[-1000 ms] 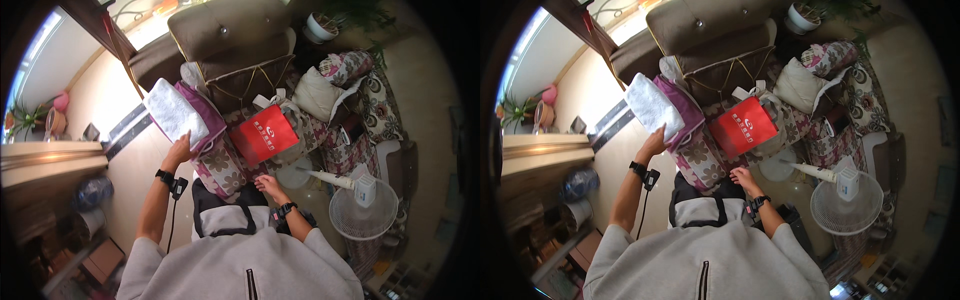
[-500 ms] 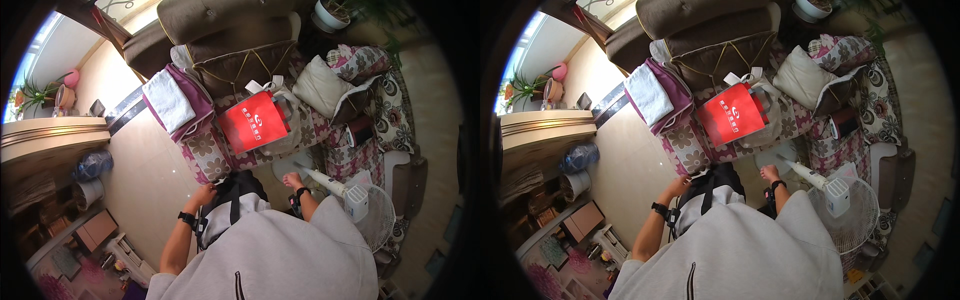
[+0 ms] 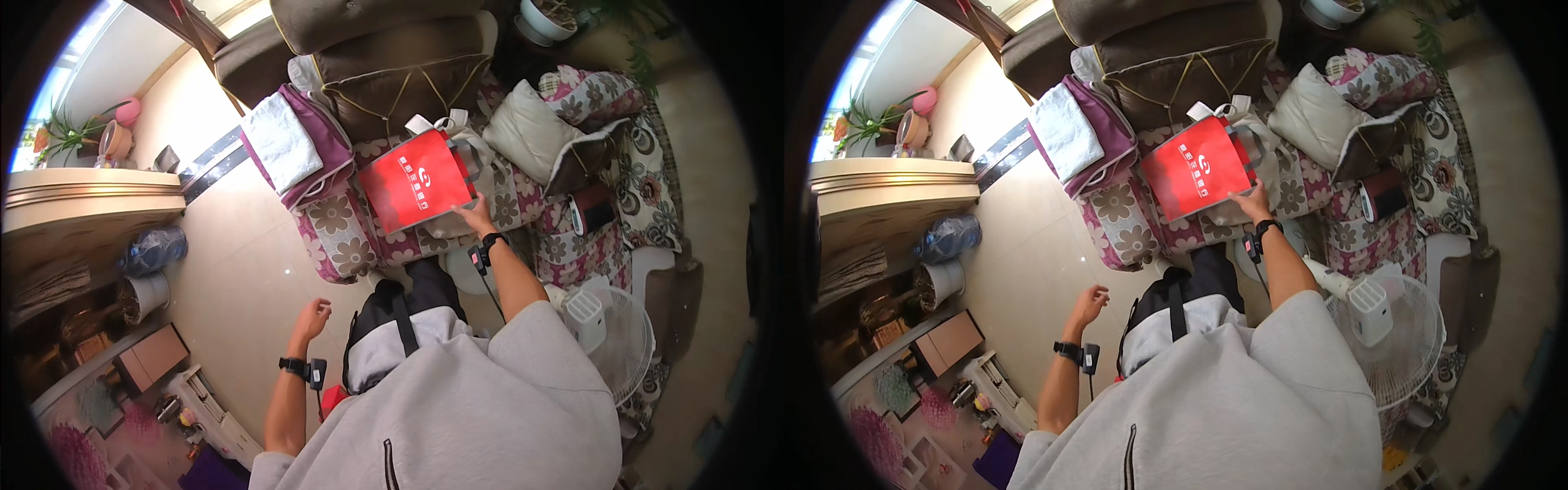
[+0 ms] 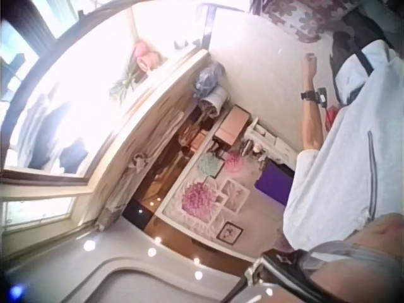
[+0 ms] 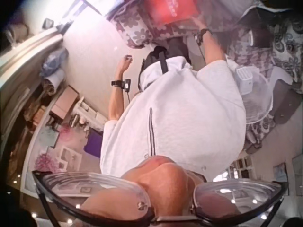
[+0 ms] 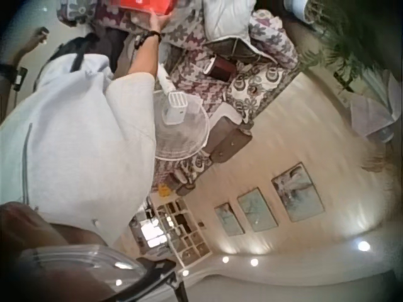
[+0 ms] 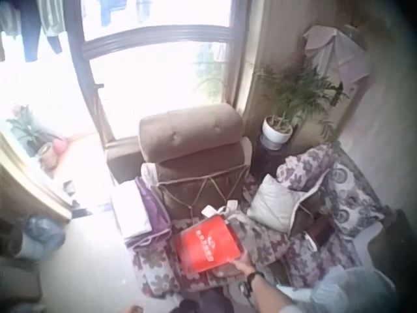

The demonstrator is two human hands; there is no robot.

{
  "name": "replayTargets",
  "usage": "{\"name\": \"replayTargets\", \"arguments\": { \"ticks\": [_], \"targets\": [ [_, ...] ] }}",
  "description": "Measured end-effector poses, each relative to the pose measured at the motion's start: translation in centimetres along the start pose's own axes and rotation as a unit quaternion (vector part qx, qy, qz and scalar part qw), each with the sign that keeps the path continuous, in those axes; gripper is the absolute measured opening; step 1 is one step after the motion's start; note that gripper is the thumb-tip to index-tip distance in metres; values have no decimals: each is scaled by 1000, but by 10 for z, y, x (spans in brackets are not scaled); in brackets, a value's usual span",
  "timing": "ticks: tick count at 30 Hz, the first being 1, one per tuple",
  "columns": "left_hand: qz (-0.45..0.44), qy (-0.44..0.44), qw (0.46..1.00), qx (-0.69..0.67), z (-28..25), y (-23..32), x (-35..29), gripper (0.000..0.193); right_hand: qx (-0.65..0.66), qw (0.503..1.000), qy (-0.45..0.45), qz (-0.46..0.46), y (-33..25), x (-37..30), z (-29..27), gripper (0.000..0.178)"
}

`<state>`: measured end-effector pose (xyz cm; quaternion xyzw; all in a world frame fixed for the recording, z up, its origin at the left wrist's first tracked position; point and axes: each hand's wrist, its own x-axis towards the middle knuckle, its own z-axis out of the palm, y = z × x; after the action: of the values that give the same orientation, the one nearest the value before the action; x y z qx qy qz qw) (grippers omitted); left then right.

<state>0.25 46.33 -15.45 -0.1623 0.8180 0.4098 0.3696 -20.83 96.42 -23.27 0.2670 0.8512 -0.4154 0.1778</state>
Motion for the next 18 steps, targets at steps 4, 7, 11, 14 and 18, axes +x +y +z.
{"name": "replayTargets", "arguments": {
  "ticks": [4,7,11,14,18],
  "targets": [
    [-86,3,996,-12,6,0,-24,30,3,995,28,97,-14,51,17,123],
    [-99,-8,994,43,14,29,-14,36,133,985,-5,113,31,90,35,129],
    [15,70,996,59,25,145,14,65,105,983,-144,40,35,81,44,55],
    [169,144,944,245,20,277,40,98,-70,957,-122,-252,-36,9,29,22],
    [310,85,853,411,28,370,84,101,-56,882,-229,-408,-105,-62,-31,10]
  ]
}}
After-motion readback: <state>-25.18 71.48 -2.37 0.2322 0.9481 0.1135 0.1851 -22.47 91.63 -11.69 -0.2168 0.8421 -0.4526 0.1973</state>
